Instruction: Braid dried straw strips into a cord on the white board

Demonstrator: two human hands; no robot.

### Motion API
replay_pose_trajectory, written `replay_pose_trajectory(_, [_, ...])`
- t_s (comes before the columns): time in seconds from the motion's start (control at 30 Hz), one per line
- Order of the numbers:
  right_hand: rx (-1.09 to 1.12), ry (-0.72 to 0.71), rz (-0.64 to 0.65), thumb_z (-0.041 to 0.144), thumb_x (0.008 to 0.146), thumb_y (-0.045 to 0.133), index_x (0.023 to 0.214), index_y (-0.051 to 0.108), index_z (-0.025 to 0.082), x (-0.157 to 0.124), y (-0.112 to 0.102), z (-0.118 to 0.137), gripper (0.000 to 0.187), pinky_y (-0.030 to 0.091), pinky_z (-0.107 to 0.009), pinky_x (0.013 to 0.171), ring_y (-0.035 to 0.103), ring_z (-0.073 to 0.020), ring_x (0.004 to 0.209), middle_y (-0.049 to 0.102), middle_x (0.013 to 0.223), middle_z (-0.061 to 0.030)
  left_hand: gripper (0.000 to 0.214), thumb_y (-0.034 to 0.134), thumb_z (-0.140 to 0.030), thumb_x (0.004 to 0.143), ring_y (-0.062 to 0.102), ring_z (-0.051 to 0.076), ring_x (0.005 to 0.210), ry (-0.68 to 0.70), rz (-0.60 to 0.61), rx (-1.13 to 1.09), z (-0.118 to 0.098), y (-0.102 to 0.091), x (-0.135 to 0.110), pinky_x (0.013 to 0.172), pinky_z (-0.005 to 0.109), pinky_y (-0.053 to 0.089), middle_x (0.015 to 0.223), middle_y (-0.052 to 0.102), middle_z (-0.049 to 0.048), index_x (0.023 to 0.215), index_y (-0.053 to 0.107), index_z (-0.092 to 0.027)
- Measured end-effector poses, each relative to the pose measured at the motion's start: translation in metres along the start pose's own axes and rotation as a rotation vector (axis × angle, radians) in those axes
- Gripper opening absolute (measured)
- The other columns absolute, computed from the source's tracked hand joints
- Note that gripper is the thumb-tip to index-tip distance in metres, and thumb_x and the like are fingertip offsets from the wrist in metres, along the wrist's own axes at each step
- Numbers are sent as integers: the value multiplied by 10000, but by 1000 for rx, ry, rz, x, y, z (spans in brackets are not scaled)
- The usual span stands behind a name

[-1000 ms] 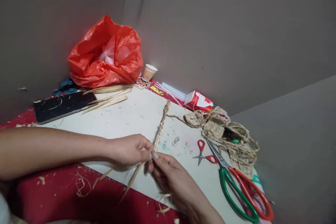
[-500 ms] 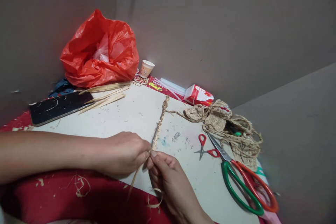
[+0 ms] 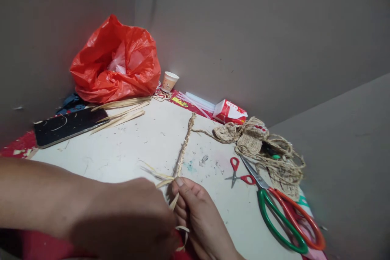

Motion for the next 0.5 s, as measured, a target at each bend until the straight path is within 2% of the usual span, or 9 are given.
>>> replay_pose_trajectory(0.1, [27,-12,56,401,763,680,613,465,171,0,3,6,348,81,-161,352,108,-21,370,230,422,125,182,424,-192,815,472,89,568,-47,-145,-125,10,-17,19,564,206,375,660,609,-15,769,600,-192])
replay_pose_trajectory(0.13, [27,-13,69,405,768,674,619,469,171,-1,4,7,345,83,-158,352,105,-20,371,225,423,127,182,429,-199,810,502,99,632,-103,-215,-257,19,-19,25,611,213,392,748,624,4,886,593,-176])
replay_pose_trajectory(0.17, [21,-12,78,412,774,667,628,476,170,0,5,8,341,83,-157,350,102,-21,370,219,422,128,208,442,-215,800,512,106,650,-158,-210,-416,28,-12,31,621,220,400,770,619,11,952,574,-163])
replay_pose_trajectory(0.23, [-7,-9,95,424,782,656,637,487,168,0,5,8,340,86,-158,350,101,-21,369,216,422,130,194,395,-242,807,486,106,564,-292,-14,-740,42,20,38,573,229,397,629,558,-9,869,552,-145])
replay_pose_trajectory(0.3, [-48,2,114,440,786,647,641,490,166,2,3,8,347,86,-162,354,102,-20,366,222,421,129,189,373,-238,800,434,95,502,-351,120,-885,47,44,38,549,226,383,529,473,-37,721,522,-152])
replay_pose_trajectory(0.4, [-151,42,156,461,786,636,664,515,164,4,-2,9,343,86,-175,357,123,-25,357,255,417,122,185,414,-204,767,445,89,566,-294,72,-821,48,45,38,622,225,390,582,514,-28,638,533,-146])
replay_pose_trajectory(0.5, [-350,43,199,471,809,599,704,563,160,5,-8,16,331,108,-190,368,165,-41,362,296,421,105,211,417,-186,759,489,97,618,-231,123,-768,46,39,40,668,227,398,638,582,-13,650,593,-144])
Point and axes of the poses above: each hand's wrist, its own x-axis towards the middle knuckle, its own y-axis out of the palm, z = x × y, the point moved 7 cm from there along x, towards the middle knuckle
